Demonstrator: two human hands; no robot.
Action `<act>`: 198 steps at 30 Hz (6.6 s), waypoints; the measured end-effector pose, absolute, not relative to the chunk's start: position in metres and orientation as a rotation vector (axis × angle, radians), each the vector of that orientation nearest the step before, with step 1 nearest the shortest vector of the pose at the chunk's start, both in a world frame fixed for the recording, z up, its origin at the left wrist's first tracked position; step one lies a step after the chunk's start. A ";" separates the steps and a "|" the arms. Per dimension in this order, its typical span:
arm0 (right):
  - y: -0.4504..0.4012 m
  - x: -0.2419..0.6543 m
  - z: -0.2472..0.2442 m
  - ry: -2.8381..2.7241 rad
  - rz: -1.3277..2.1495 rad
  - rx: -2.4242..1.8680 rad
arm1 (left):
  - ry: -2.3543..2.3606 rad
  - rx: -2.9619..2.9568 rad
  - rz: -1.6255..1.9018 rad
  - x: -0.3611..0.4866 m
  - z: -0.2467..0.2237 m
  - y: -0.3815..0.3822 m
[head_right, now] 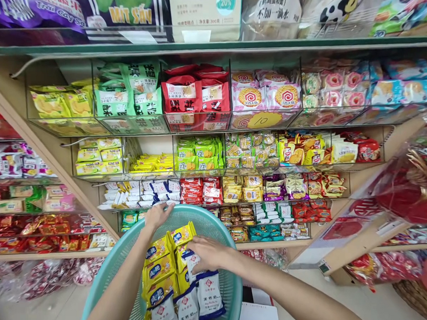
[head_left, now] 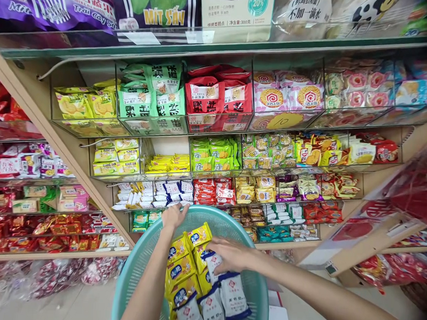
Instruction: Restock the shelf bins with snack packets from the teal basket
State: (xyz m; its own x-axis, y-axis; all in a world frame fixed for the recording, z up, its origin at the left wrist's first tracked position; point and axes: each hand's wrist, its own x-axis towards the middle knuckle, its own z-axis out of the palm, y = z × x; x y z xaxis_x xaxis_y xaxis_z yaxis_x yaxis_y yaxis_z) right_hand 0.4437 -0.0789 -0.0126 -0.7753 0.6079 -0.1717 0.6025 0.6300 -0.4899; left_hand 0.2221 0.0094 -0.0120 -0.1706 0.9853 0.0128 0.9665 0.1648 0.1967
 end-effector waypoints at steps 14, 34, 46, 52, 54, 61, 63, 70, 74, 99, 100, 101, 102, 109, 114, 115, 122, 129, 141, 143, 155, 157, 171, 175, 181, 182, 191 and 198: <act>-0.059 0.452 -0.026 -2.545 1.338 -1.002 | 2.305 1.956 0.220 0.221 -0.012 0.013; -0.117 0.423 -0.010 -2.902 1.440 -0.879 | 2.312 1.937 0.207 0.224 -0.014 0.009; -0.128 0.425 -0.023 -3.062 0.709 -0.730 | 2.317 1.931 0.198 0.225 -0.013 0.010; -0.113 0.426 -0.005 -2.873 0.886 -0.811 | 2.316 1.942 0.211 0.225 -0.013 0.009; -0.094 0.424 0.005 -2.728 0.867 -0.863 | 2.322 1.939 0.214 0.224 -0.013 0.008; 0.013 0.377 0.015 -2.088 0.719 -1.055 | 2.333 1.882 0.235 0.210 -0.023 -0.002; 0.041 0.352 0.008 -1.937 0.759 -1.202 | 2.343 1.861 0.247 0.204 -0.027 -0.004; 0.090 0.296 -0.011 -1.754 0.737 -1.446 | 2.400 1.770 0.253 0.169 -0.035 -0.014; 0.103 0.289 -0.015 -1.741 0.740 -1.497 | 2.433 1.708 0.235 0.150 -0.038 -0.021; 0.079 0.287 -0.017 -1.868 0.643 -1.149 | 2.457 1.706 0.224 0.142 -0.033 -0.016; 0.073 0.289 -0.015 -1.878 0.629 -1.129 | 2.459 1.703 0.226 0.142 -0.032 -0.015; 0.067 0.292 -0.012 -1.883 0.621 -1.114 | 2.461 1.701 0.226 0.142 -0.032 -0.014; 0.059 0.296 -0.009 -1.889 0.616 -1.098 | 2.464 1.699 0.224 0.143 -0.032 -0.014; -0.011 0.351 0.053 -2.287 0.397 -0.811 | 2.433 1.747 0.172 0.151 -0.027 -0.011; -0.053 0.373 0.080 -2.507 0.866 -0.493 | 2.425 1.758 0.212 0.162 -0.024 -0.007; -0.058 0.373 0.077 -2.497 1.073 -0.461 | 2.424 1.765 0.214 0.164 -0.023 -0.007; -0.083 0.355 0.019 -2.447 1.801 -0.547 | 2.408 1.808 0.224 0.178 -0.017 -0.003; -0.116 0.352 0.005 -2.972 1.297 -0.427 | 2.403 1.799 0.218 0.182 -0.015 -0.003; -0.132 0.349 -0.020 -3.045 0.703 -0.274 | 2.409 1.847 0.230 0.185 -0.017 -0.007; -0.132 0.349 -0.024 -3.072 0.764 -0.276 | 2.410 1.849 0.232 0.186 -0.017 -0.007; -0.143 0.349 -0.018 -3.160 0.851 -0.383 | 2.411 1.837 0.219 0.186 -0.018 -0.009; -0.145 0.348 -0.018 -3.171 0.827 -0.424 | 2.408 1.839 0.219 0.185 -0.019 -0.010; -0.091 0.353 0.022 -2.794 0.700 -0.657 | 2.392 1.843 0.245 0.182 -0.025 -0.006; -0.020 0.353 0.039 -2.662 0.234 -0.919 | 2.391 1.817 0.254 0.179 -0.030 -0.006; 0.056 0.338 0.003 -2.565 -0.457 -1.161 | 2.416 1.795 0.271 0.166 -0.037 -0.009; 0.062 0.335 -0.004 -2.548 -0.508 -1.173 | 2.420 1.793 0.265 0.163 -0.037 -0.009; 0.085 0.316 -0.027 -2.387 -0.528 -1.295 | 2.427 1.738 0.275 0.151 -0.041 -0.009; 0.091 0.310 -0.036 -2.358 -0.502 -1.350 | 2.425 1.731 0.281 0.146 -0.045 -0.008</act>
State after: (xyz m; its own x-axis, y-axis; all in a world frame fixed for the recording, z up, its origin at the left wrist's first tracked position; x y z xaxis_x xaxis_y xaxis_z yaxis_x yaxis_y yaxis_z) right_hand 0.3095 0.0914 -0.0359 -0.4689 0.7372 0.4865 0.8714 0.4759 0.1187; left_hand 0.1461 -0.0082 -0.0446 -0.3235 0.9462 -0.0119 0.9183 0.3169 0.2370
